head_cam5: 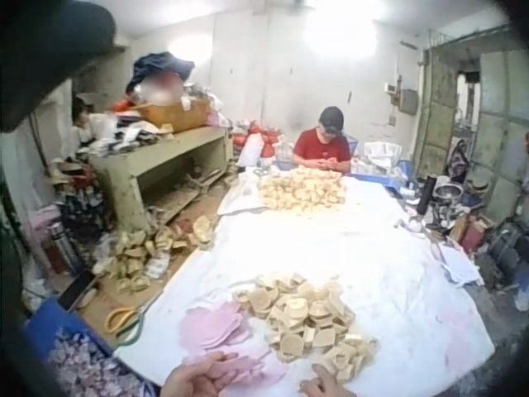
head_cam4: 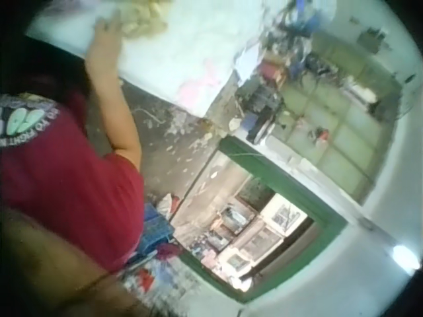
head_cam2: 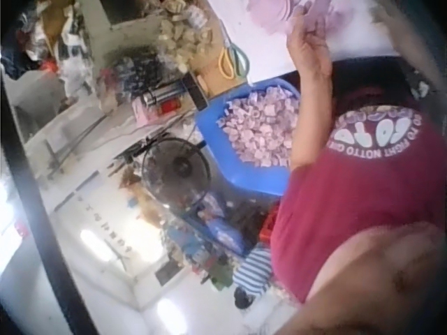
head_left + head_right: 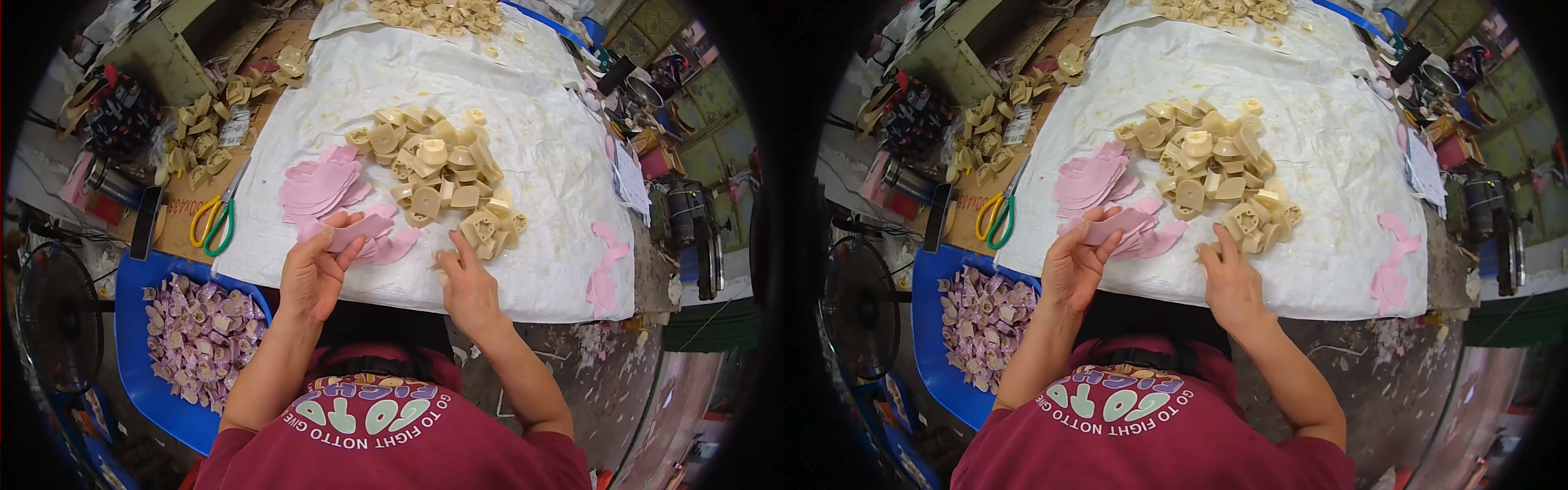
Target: The person assembles small plastic components by inserting pink foam pieces into beige plastic housings. They handle the parts one at a time, repeatedly picking up a foam piece and a housing, then pressing them together. The assembled units are placed on the table, while a coworker in the background sorts similar parts.
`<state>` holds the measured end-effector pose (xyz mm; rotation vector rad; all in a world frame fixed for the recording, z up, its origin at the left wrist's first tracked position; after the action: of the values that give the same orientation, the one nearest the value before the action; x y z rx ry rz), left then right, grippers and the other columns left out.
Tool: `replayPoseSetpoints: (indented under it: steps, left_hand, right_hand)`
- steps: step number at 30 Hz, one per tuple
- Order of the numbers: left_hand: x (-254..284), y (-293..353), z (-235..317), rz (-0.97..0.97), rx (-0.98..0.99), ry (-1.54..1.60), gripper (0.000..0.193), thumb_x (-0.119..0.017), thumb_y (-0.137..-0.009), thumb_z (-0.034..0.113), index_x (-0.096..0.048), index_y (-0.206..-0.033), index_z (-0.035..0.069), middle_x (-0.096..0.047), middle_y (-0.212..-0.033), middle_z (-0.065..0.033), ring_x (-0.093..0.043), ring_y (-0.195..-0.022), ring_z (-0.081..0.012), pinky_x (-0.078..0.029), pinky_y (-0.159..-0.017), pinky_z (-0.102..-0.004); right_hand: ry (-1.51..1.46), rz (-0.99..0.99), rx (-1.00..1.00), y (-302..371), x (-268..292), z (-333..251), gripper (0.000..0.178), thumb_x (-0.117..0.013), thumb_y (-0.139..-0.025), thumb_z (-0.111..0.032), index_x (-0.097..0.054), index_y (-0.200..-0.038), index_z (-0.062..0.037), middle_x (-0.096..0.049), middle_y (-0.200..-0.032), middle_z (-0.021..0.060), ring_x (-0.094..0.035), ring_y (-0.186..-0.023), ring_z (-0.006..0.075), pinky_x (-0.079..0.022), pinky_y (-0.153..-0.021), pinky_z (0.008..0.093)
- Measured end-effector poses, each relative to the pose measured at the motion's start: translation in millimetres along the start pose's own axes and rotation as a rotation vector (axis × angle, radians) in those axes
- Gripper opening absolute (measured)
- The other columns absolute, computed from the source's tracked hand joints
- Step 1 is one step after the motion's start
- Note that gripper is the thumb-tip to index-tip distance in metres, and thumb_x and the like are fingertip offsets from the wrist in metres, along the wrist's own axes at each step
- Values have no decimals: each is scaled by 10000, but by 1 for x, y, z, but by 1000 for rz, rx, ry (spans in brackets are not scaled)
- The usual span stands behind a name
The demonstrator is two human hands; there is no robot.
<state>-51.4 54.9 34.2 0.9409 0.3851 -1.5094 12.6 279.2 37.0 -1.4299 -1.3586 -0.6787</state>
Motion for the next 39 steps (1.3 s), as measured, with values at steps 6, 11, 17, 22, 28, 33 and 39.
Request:
replayPoseSetpoints:
  steps: [6, 11, 17, 22, 28, 33, 39]
  left_hand:
    - [-8, 7, 0, -8, 7, -6, 402, -524, -977, 188, -479, -1257, -97, -533, -1281, -266, -551, -1199, -322, -523, -986, -388]
    - [-20, 17, 4, -64, -35, -46, 428, -507, -996, 244, -482, -1270, -85, -545, -1278, -247, -554, -1204, -301, -513, -987, -383]
    - [-45, 44, 16, -177, -42, -40, 444, -479, -1010, 297, -478, -1324, -17, -538, -1322, -233, -557, -1206, -302, -450, -1026, -432]
    - [-49, 56, 24, -260, -31, -57, 459, -483, -1008, 294, -461, -1344, -19, -580, -1262, -245, -579, -1176, -290, -459, -1009, -425]
    - [-50, 59, 30, -263, -20, -9, 476, -489, -1005, 286, -443, -1358, -30, -562, -1284, -254, -574, -1184, -289, -455, -1014, -421]
    - [-55, 63, 32, -259, -30, -37, 494, -490, -1004, 277, -417, -1376, -40, -552, -1306, -244, -566, -1199, -280, -448, -1020, -413]
    - [-44, 55, 31, -231, -171, -284, 382, -512, -1009, 236, -582, -1243, -57, -652, -1175, -163, -611, -1077, -173, -470, -951, -319]
  right_hand:
    - [-667, 44, -320, -19, 3, 35, 310, -628, -808, 45, -593, -1106, -34, -653, -1083, 126, -671, -895, 244, -549, -768, 358]
    - [-1035, 263, -222, -33, 35, -29, 275, -682, -803, 46, -601, -1063, 1, -668, -1018, 101, -642, -859, 185, -515, -802, 326]
    - [-734, 394, 364, -40, 46, -93, 375, -714, -674, 78, -607, -1019, -21, -655, -1021, 156, -610, -922, 326, -505, -776, 381]
    - [-719, 416, 428, -43, 46, -100, 353, -708, -679, 67, -593, -997, -33, -662, -1032, 127, -611, -925, 313, -508, -774, 377]
    - [-733, 426, 448, -45, 46, -104, 337, -714, -703, 50, -583, -999, -41, -667, -1049, 113, -617, -945, 312, -515, -783, 376]
    - [-715, 451, 426, -46, 46, -103, 347, -735, -697, 36, -592, -1000, -55, -668, -1031, 96, -611, -921, 303, -507, -773, 375]
    - [-462, 422, 416, -53, 56, -102, 332, -739, -638, 1, -618, -940, -68, -661, -961, 60, -559, -879, 272, -425, -779, 381]
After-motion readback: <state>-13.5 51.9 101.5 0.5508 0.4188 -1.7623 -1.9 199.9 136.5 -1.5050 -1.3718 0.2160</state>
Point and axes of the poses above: each hand's wrist, its own y-axis away from the middle knuckle, its own x-axis out of the back of the hand, z = x × y, the point moved 4 cm from there along -y, towards the middle knuckle
